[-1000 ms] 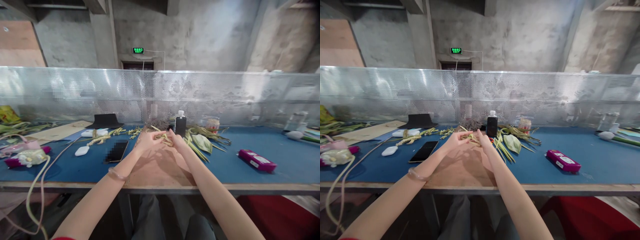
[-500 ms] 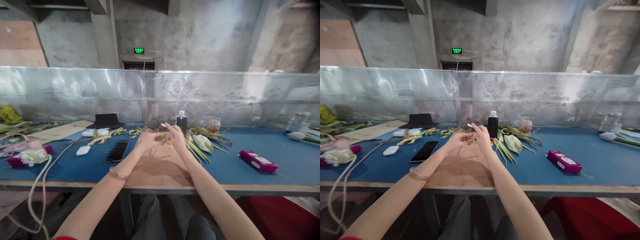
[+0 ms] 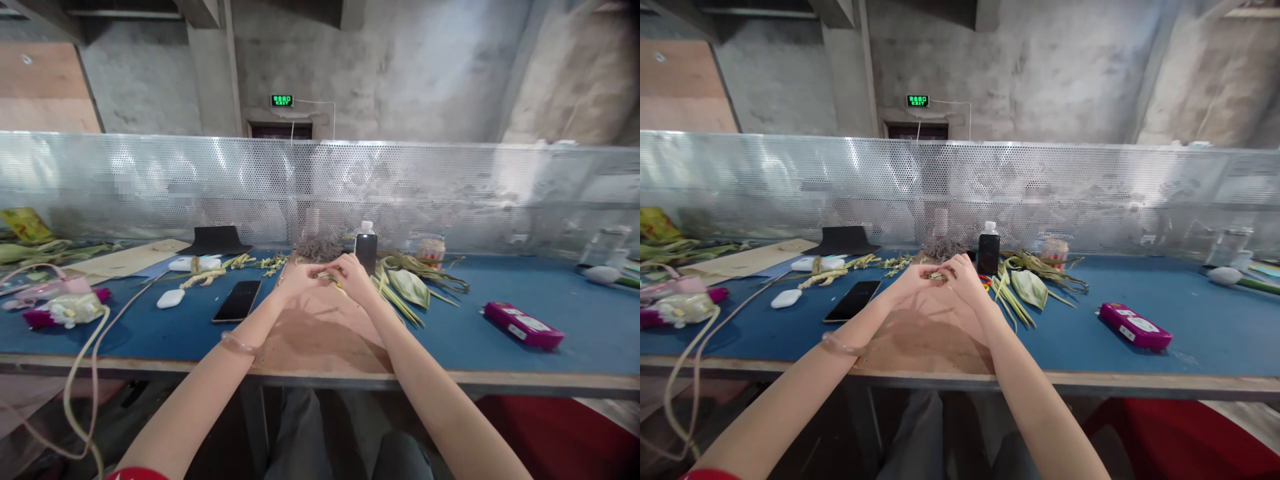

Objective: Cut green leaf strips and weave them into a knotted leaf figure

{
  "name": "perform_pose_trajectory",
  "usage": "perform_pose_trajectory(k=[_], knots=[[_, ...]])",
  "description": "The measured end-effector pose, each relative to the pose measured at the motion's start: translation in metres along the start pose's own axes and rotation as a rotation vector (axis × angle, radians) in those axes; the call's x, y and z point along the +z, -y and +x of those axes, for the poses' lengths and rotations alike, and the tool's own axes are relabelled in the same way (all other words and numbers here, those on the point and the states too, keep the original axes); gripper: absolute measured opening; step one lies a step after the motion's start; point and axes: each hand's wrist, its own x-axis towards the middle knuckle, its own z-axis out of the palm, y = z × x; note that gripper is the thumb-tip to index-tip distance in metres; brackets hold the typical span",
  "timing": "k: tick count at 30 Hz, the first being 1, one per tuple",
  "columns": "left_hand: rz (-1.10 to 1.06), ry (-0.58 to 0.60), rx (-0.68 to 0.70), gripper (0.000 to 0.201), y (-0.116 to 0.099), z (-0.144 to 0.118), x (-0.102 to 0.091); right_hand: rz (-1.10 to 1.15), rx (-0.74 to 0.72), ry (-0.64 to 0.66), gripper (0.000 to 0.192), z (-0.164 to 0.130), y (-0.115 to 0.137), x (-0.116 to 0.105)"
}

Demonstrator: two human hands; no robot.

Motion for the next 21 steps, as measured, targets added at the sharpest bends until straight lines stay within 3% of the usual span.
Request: perform_pose_trajectory(k=[10, 16, 21], knots=[[-0.126, 0.047, -0.03, 0.041, -0.0013, -0.0003, 0.0011, -0.142, 0.005, 0.061, 0.019, -0.0026, 0.0008, 0.0013], [-0.299, 0.08, -0.101, 0.039, 0.0008, -0.0015, 0.0016, -0.125, 0.062, 0.075, 0.019, -0.0038, 0.0001, 0.0043], [-0.365, 0.09, -0.125, 0.036, 0.0025, -0.0016, 0.003, -0.093, 0.093, 0.077, 0.03, -0.0041, 0.0008, 0.0051]])
